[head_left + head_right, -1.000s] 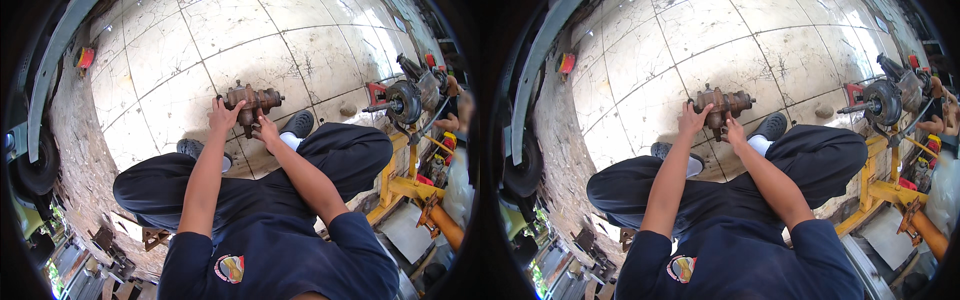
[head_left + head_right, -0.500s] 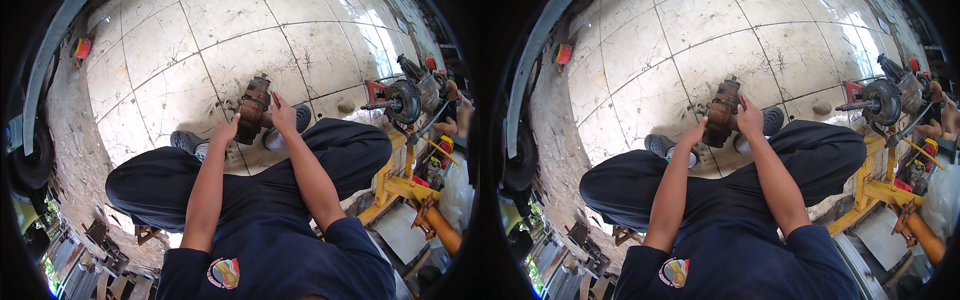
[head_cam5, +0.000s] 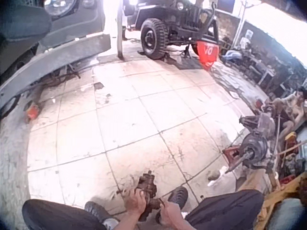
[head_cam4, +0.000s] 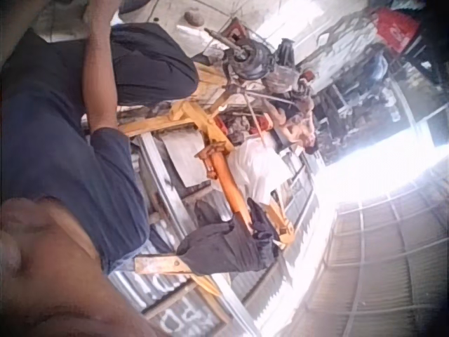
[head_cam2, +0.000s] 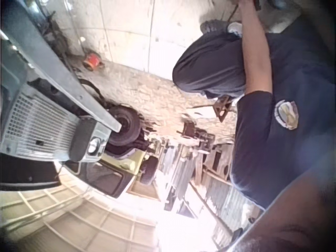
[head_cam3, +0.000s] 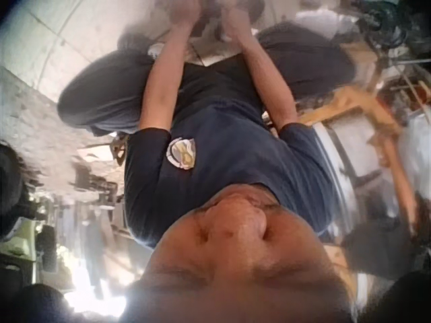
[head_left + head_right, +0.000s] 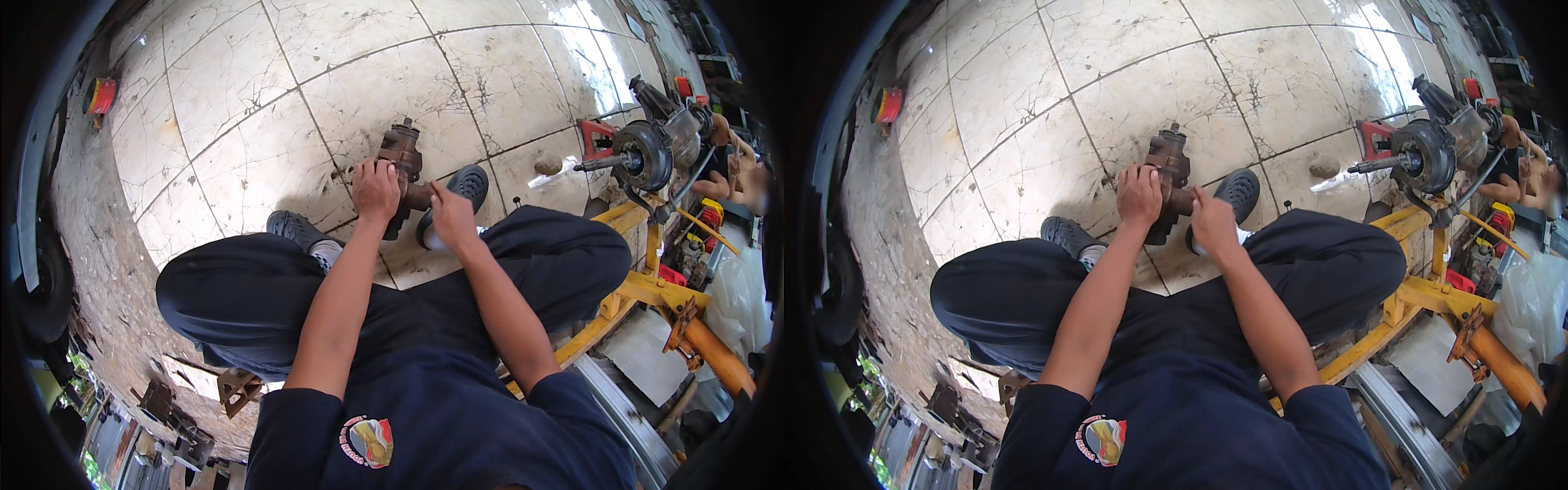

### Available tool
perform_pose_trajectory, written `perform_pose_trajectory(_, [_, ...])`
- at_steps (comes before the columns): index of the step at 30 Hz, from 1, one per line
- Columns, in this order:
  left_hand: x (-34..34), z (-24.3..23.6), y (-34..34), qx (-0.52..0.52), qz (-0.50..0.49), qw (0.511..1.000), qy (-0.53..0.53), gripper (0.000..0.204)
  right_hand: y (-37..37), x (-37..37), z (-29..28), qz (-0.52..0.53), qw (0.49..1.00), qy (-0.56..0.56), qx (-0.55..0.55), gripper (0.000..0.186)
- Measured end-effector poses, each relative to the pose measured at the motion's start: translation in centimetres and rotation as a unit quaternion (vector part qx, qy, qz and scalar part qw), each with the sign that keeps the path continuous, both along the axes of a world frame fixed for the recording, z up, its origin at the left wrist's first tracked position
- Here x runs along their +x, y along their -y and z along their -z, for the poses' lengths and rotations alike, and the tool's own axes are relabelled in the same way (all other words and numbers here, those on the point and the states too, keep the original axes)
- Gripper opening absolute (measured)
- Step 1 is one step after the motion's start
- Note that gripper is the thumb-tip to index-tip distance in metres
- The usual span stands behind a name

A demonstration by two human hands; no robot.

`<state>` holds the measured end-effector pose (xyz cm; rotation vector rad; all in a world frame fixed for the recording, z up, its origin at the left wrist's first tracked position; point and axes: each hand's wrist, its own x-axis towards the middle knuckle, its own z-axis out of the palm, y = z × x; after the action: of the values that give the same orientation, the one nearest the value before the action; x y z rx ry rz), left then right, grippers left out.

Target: The person sits on the floor and uses a small metal file to scrape and smooth the surface of a dark mechanical component. They rotate the part frequently to access different sides and continue filing throughout the clip.

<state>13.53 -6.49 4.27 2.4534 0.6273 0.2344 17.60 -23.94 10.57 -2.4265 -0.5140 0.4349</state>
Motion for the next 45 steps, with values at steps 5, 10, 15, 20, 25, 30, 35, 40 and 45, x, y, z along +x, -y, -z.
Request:
perform_pose_trajectory(5, [0.8,-0.1,0.0,0.041,-0.016,0.999,-0.024,0.017,-2.0,-1.2,0.8,-0.046,0.988,-0.078,-0.128,0.043])
perform_pose_trajectory(10, [0.8,0.0,0.0,0.048,-0.040,0.998,-0.027,0.017,-4.5,1.1,-4.0,-0.058,0.966,-0.144,-0.208,0.039])
perform_pose_trajectory(15, [1.5,-0.5,-0.2,0.036,-0.042,0.998,-0.025,0.018,-4.0,3.3,-1.8,-0.085,0.966,-0.141,-0.201,0.036])
perform_pose_trajectory(20, [1.2,0.1,0.2,0.046,-0.046,0.997,-0.029,0.018,-4.5,2.0,-1.9,-0.107,0.973,-0.091,-0.186,0.034])
perform_pose_trajectory(25, [0.9,0.4,0.2,0.042,-0.049,0.997,-0.030,0.018,-4.6,2.3,-3.6,-0.082,0.964,-0.158,-0.199,0.035])
perform_pose_trajectory(30, [1.3,0.0,0.0,0.042,-0.050,0.998,-0.021,0.018,-4.9,2.8,-1.9,-0.060,0.970,-0.156,-0.176,0.038])
perform_pose_trajectory(35, [1.0,0.5,0.1,0.044,-0.047,0.998,-0.025,0.019,-5.1,2.0,-2.7,-0.027,0.973,-0.181,-0.142,0.038])
perform_pose_trajectory(40, [0.9,0.9,-0.1,0.043,-0.044,0.998,-0.023,0.020,-6.3,2.5,-1.1,-0.008,0.962,-0.212,-0.174,0.041])
perform_pose_trajectory(45, [1.0,0.4,0.3,0.040,-0.057,0.998,-0.012,0.020,-5.8,2.4,0.1,0.020,0.968,-0.230,-0.102,0.048])
